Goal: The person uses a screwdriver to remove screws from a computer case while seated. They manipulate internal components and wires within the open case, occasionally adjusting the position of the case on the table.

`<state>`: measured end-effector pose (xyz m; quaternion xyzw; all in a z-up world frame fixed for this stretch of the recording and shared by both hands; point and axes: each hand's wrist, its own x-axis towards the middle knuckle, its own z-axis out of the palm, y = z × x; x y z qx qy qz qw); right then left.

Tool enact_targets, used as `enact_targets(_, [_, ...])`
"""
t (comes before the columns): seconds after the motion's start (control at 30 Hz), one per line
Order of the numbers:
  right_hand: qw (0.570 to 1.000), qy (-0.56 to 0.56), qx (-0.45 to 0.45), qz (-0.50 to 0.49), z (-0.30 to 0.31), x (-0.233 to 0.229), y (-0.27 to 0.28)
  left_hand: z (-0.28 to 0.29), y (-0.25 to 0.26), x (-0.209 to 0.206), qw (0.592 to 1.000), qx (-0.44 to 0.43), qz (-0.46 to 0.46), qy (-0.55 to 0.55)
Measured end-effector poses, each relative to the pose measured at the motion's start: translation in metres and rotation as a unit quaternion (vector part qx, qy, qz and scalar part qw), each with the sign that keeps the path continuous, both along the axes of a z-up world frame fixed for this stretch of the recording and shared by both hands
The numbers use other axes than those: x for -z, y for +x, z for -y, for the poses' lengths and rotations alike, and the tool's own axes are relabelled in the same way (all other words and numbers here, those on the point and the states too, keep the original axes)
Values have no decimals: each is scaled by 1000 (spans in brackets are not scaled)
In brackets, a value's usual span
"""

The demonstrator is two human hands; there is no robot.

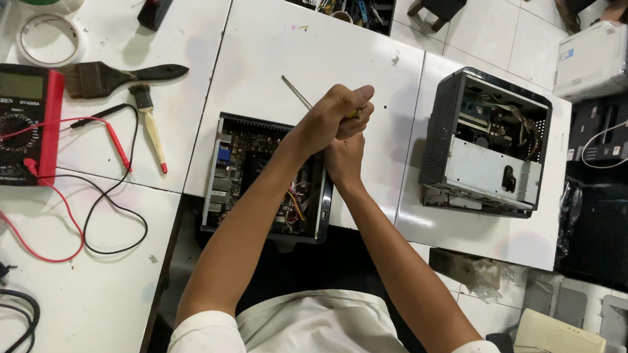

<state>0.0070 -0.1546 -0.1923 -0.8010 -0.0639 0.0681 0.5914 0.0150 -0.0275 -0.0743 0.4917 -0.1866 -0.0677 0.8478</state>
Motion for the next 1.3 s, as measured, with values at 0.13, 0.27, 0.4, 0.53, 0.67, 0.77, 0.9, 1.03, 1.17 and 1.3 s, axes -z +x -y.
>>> enact_targets(0.13, [1000,6,7,-5,-2,-12,-6,2,4,16,1000,2,9,-11])
enact_targets(0.27, [1000,1,-2,-8,0,-6,0,1,0,20,999,-34,9,-25])
enact_targets(0.4, [1000,5,-3,-10,-8,-35,-8,4,-4,21,997,-66,32,-20])
enact_targets(0.53, [1000,5,-10,-10,-5,-25,-5,5,-4,23,997,-73,37,-16])
enact_targets(0.67, [1000,14,-13,-8,-6,-25,-4,11,-5,28,994,-105,41,-9])
enact_targets(0.77, [1000,20,-17,-4,-6,-25,-6,18,-8,28,990,-133,48,15])
enact_targets(0.9, [999,30,-33,11,-7,-15,-3,29,-7,29,984,-168,60,28])
enact_targets(1.03, [998,31,-42,23,2,-4,1,26,-5,27,979,-182,79,45])
enact_targets(1.17, [997,44,-52,46,-6,-36,-5,21,-9,27,980,-181,70,51])
enact_targets(1.3, [994,62,-59,60,2,-8,2,24,-14,26,979,-193,58,43])
